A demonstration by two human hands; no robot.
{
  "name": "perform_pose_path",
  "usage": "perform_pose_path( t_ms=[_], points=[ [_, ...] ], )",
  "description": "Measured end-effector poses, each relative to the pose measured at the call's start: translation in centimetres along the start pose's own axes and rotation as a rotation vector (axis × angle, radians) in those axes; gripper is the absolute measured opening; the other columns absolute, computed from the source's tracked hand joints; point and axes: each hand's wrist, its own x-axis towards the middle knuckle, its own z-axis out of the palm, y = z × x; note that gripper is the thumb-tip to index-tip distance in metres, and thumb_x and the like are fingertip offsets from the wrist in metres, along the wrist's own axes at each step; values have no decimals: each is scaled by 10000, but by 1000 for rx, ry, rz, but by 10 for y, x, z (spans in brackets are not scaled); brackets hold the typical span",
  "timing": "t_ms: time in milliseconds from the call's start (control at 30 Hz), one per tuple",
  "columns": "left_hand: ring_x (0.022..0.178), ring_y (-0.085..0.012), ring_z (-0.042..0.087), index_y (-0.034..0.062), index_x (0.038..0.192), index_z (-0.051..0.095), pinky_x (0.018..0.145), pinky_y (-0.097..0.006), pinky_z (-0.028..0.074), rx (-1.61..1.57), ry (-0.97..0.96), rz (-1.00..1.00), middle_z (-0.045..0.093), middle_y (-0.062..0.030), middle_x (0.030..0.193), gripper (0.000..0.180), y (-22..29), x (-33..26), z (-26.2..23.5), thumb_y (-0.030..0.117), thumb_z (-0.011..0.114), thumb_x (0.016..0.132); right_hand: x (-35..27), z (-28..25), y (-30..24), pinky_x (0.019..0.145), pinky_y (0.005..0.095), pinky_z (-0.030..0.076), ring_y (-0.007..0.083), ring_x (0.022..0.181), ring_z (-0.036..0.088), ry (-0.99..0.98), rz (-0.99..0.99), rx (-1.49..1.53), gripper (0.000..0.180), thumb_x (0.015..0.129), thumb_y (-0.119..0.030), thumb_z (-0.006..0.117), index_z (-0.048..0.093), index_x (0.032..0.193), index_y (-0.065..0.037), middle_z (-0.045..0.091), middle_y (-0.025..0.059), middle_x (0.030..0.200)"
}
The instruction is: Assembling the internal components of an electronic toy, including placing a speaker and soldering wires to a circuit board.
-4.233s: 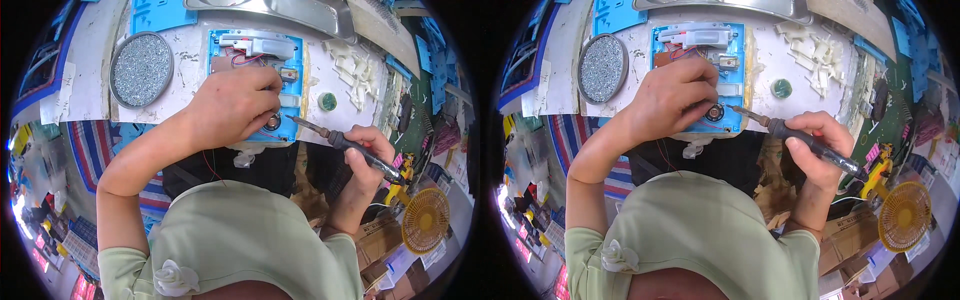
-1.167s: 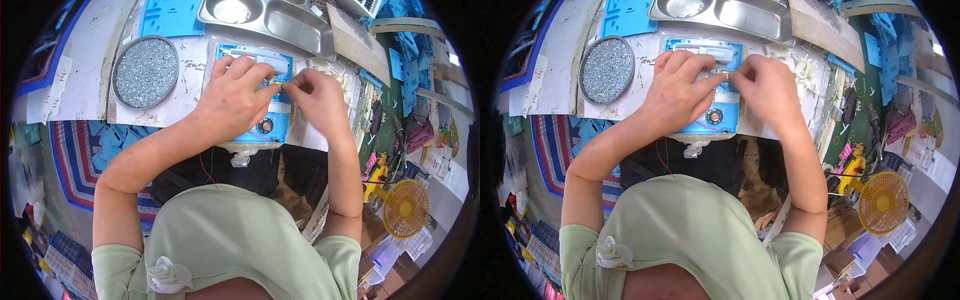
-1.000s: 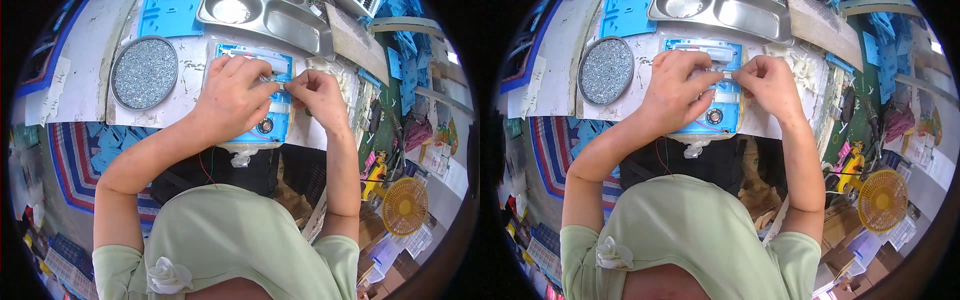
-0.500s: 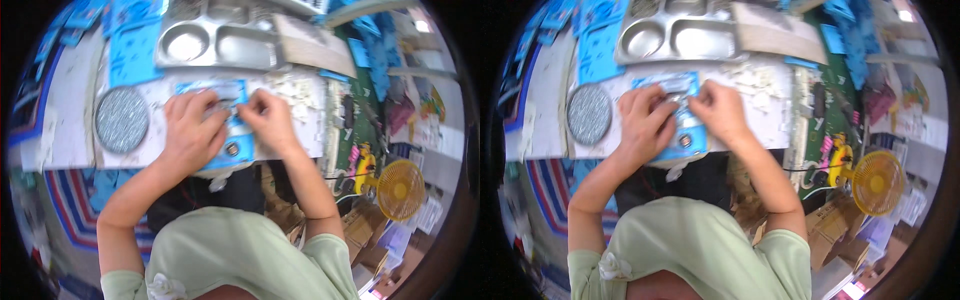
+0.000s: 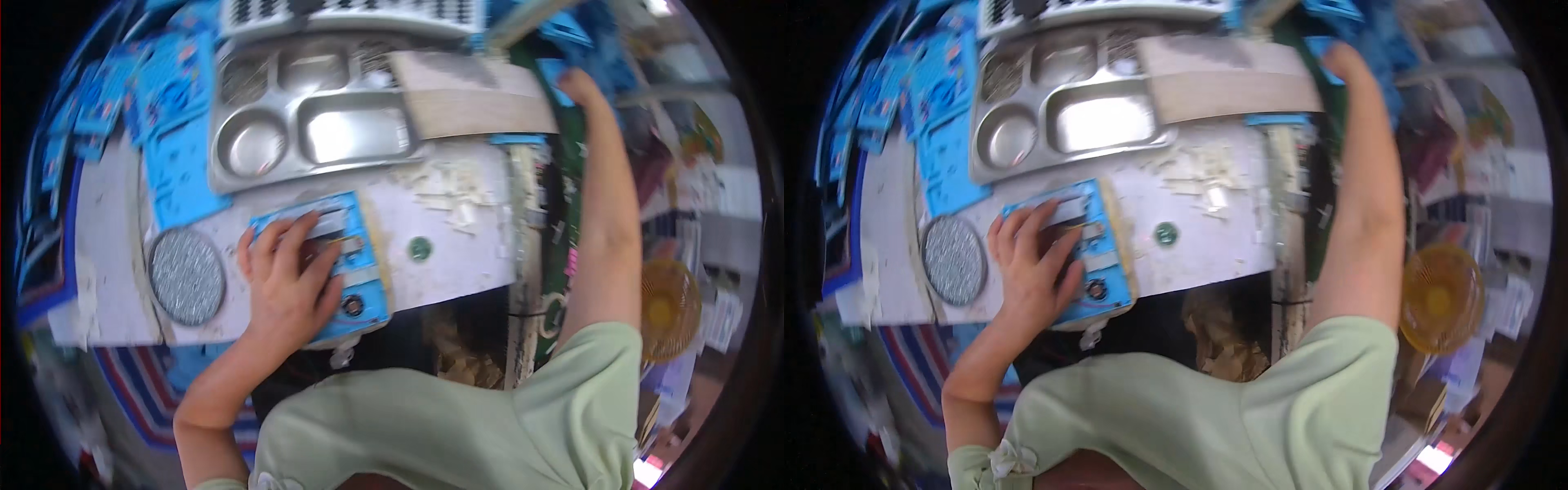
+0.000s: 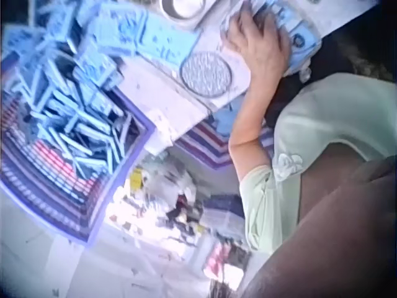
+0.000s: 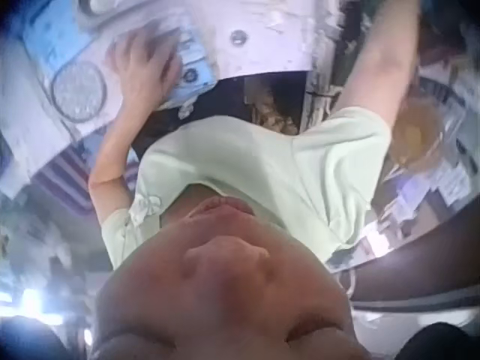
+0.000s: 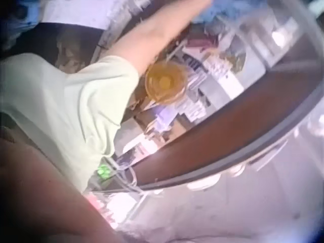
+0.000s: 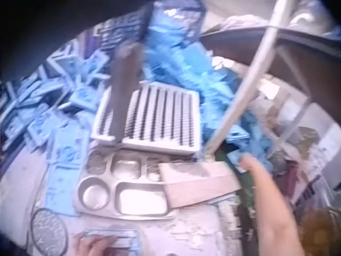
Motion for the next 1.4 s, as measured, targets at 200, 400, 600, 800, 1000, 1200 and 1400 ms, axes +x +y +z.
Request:
perform_pose_path(
  t_ms=[200, 400, 600, 800, 1000, 1200, 1400],
  points=[
    [1263, -367, 468, 151, 1112, 732, 1109, -607, 258, -7, 79, -74, 549, -127, 1387, 380, -2, -14, -8, 204, 781, 739, 28, 75, -26, 1009, 454, 509, 386, 1189, 649, -57, 323, 63, 401, 843, -235, 707, 700, 1208, -69, 690, 227, 1240],
    [1201, -308, 504, 156, 1051, 741, 1065, -552, 306, -116, 227, 30, 590, -86, 1336, 332, -8, -4, 3, 203, 771, 723, 8, -5, 119, 797, 433, 548, 324, 928, 702, -124, 218, 18, 426, 789, -256, 772, 700, 1131, -14, 732, 184, 1019],
    [954, -241, 580, 80, 1080, 735, 804, -359, 471, -307, 401, -180, 643, -107, 1154, 275, -25, -18, -31, 39, 720, 808, -131, -186, 127, 645, 252, 451, 103, 826, 599, -151, 291, 620, 350, 968, -322, 678, 670, 1198, -58, 639, 21, 972],
    [779, -83, 591, 7, 1192, 706, 664, -239, 475, -1163, -40, -284, 681, -63, 986, 243, 21, -30, -47, 84, 678, 963, -318, -162, -119, 741, 268, 496, 134, 937, 579, 352, 194, 1437, 478, 965, -207, 688, 542, 1369, 3, 625, 83, 1177],
    [661, -76, 509, 48, 1306, 597, 626, -232, 445, -1805, -55, -665, 651, -6, 956, 337, 63, -4, -30, 191, 638, 1004, -376, -106, -397, 681, 342, 601, 237, 907, 678, 117, -129, 2183, 546, 944, -55, 665, 445, 1440, 4, 617, 178, 1258],
    [539, 18, 392, 30, 1220, 637, 470, -170, 244, -1423, -34, -645, 591, 72, 769, 274, -9, 8, -67, 213, 628, 1016, -303, -121, -374, 689, 287, 574, 182, 871, 689, -20, -131, 2201, 603, 937, -62, 712, 431, 1468, -7, 667, 158, 1110],
    [527, -117, 554, -21, 1539, 359, 500, -311, 460, -631, 26, -586, 585, -59, 634, 837, 2, -26, -44, 196, 802, 862, -349, -83, -400, 563, 261, 438, 132, 587, 551, 160, -153, 1432, 536, 964, -95, 679, 457, 1444, -8, 595, 29, 691]
  ],
)
